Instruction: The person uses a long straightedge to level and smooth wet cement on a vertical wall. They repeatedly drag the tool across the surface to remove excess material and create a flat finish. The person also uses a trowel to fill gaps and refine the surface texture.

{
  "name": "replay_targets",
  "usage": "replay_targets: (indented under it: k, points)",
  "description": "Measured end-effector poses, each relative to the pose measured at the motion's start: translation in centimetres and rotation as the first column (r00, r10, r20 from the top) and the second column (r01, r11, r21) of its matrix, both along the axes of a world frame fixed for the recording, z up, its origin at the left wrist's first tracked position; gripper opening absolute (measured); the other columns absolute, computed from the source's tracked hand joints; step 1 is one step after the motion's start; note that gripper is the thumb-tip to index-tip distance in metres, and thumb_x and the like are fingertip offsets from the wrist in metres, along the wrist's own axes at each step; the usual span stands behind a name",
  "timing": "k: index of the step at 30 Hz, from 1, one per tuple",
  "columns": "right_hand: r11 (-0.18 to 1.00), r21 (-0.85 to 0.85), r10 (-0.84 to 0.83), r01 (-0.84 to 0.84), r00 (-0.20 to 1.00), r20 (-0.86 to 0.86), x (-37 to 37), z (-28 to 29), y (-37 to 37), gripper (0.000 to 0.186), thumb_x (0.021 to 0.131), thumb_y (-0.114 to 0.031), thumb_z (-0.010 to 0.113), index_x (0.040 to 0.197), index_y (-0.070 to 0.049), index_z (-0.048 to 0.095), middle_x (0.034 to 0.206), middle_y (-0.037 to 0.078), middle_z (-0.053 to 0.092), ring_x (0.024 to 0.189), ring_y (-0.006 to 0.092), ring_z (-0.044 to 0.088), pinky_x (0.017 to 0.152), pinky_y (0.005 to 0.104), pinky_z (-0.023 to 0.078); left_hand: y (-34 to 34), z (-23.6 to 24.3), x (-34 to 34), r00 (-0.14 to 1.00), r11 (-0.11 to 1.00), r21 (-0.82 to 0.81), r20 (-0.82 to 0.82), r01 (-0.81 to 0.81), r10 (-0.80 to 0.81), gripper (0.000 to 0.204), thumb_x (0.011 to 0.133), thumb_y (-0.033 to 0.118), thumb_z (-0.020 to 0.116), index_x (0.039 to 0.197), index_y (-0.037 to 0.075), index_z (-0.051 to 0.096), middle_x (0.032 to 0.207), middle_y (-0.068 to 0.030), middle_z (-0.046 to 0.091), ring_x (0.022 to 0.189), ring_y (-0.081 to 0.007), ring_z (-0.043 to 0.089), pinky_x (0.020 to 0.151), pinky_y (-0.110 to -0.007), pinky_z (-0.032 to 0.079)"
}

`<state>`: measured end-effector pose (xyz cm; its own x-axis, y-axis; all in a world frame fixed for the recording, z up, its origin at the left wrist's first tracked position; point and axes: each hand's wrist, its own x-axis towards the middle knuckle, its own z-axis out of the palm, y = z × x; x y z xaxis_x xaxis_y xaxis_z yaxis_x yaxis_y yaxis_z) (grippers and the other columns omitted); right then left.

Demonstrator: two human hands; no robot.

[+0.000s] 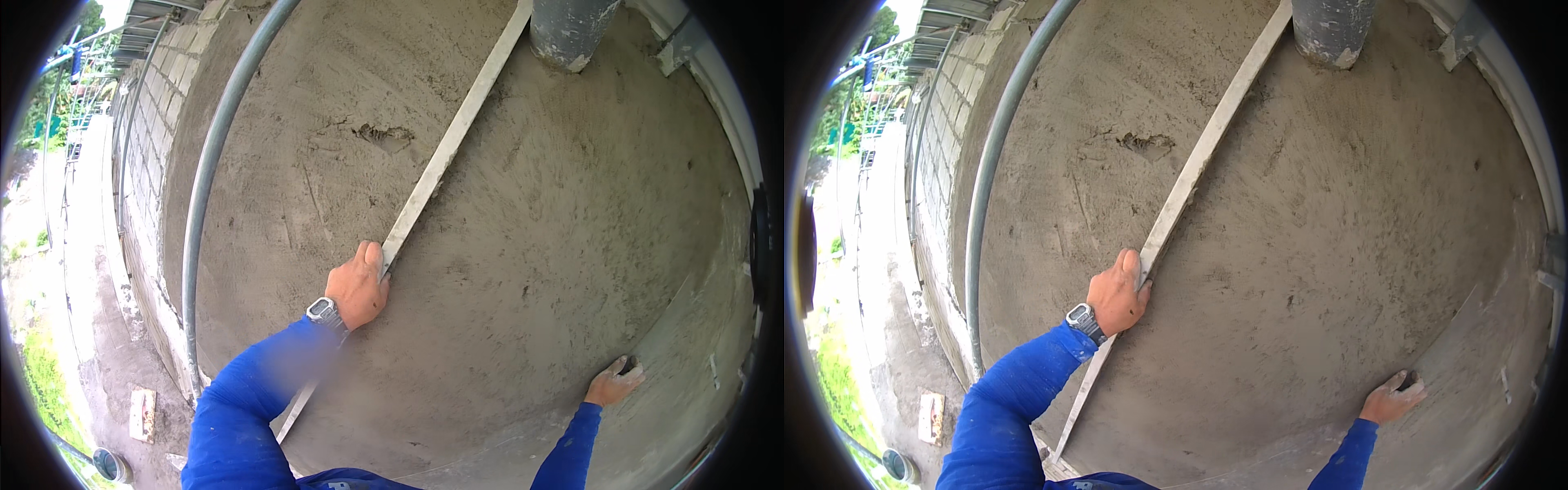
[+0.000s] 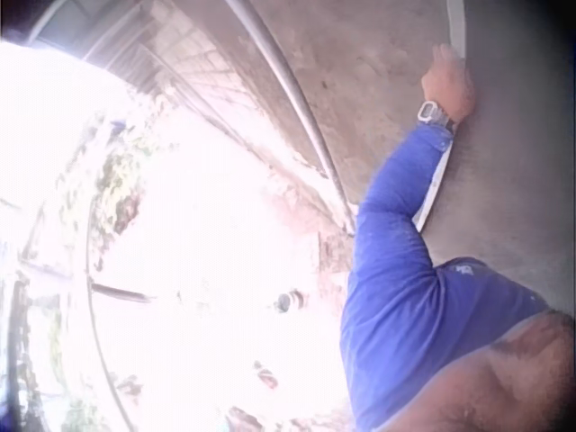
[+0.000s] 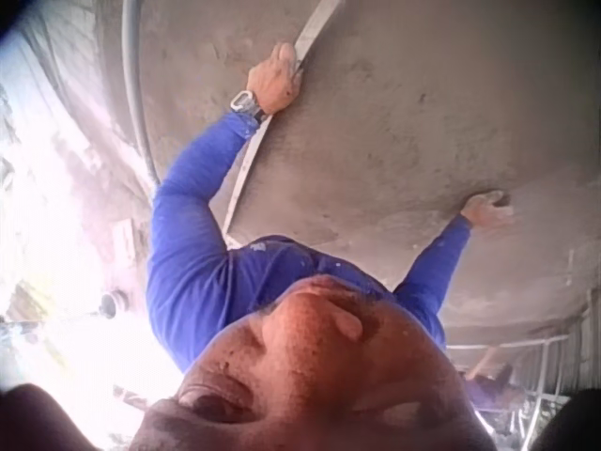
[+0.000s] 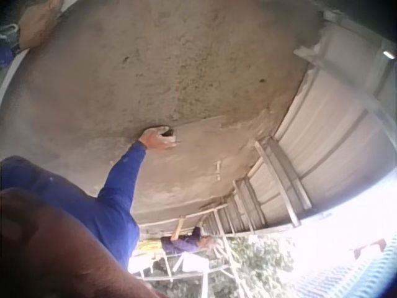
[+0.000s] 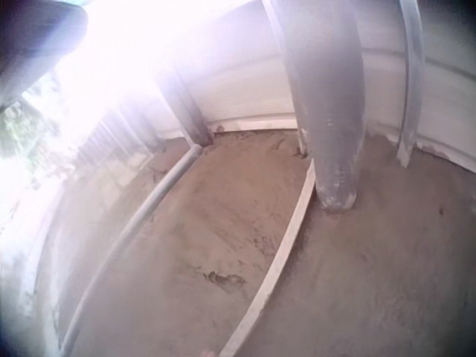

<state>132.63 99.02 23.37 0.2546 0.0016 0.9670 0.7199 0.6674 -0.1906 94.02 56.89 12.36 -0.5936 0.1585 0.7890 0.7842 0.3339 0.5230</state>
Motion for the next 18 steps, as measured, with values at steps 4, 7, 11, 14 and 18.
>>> replay_targets:
  k: [4,7,11,14,18]
  points:
    - [1.000,-0.007,0.024,-0.024,1.000,-0.003,0.8,-0.2,0.1,0.057,0.111,-0.048,0.050,0.128,0.006,0.057,0.124,0.023,0.053,0.114,0.0427,0.058,0.092,0.0525,0.049,-0.8,1.9,-1.5,0.999,0.997,0.063,0.004,-0.036,0.036,0.042,0.091,0.017,0.072,0.115,-0.001,0.043,0.107,-0.0252,0.060,0.087,-0.0483,0.068,0.070,-0.054,0.056]
    - [0.999,-0.002,0.036,-0.036,0.999,-0.001,0.7,0.1,0.5,0.054,0.111,-0.046,0.051,0.128,0.005,0.057,0.125,0.022,0.053,0.114,0.0425,0.058,0.092,0.0520,0.048,-2.4,5.4,-4.3,0.994,0.990,0.101,-0.032,-0.101,0.105,0.041,0.091,0.016,0.072,0.115,-0.001,0.043,0.106,-0.0254,0.060,0.086,-0.0483,0.068,0.070,-0.054,0.056]
    - [0.999,-0.034,-0.008,0.007,1.000,-0.028,-0.3,0.1,0.2,0.051,0.111,-0.043,0.053,0.128,0.004,0.057,0.123,0.021,0.054,0.113,0.0418,0.058,0.092,0.0512,0.048,-2.2,4.1,-3.1,0.994,0.994,0.051,-0.061,-0.093,0.096,0.041,0.091,0.016,0.072,0.114,0.000,0.043,0.106,-0.0250,0.059,0.085,-0.0488,0.068,0.070,-0.054,0.056]
    - [1.000,-0.012,-0.025,0.025,0.999,-0.024,-0.3,0.2,0.1,0.050,0.111,-0.042,0.053,0.128,0.004,0.058,0.122,0.022,0.055,0.113,0.0414,0.058,0.092,0.0511,0.048,-1.0,0.3,-1.2,0.999,0.999,-0.010,-0.022,0.043,-0.043,0.042,0.089,0.017,0.073,0.114,0.000,0.043,0.106,-0.0248,0.058,0.085,-0.0486,0.068,0.069,-0.054,0.056]
    - [0.998,-0.021,-0.058,0.057,0.998,-0.035,0.1,-0.2,0.6,0.048,0.111,-0.040,0.053,0.128,0.005,0.058,0.122,0.022,0.055,0.112,0.0417,0.059,0.092,0.0513,0.048,-0.5,-1.1,-1.3,0.993,0.993,0.002,-0.023,0.114,-0.114,0.043,0.089,0.019,0.073,0.114,0.000,0.043,0.105,-0.0242,0.059,0.084,-0.0479,0.069,0.068,-0.054,0.056]
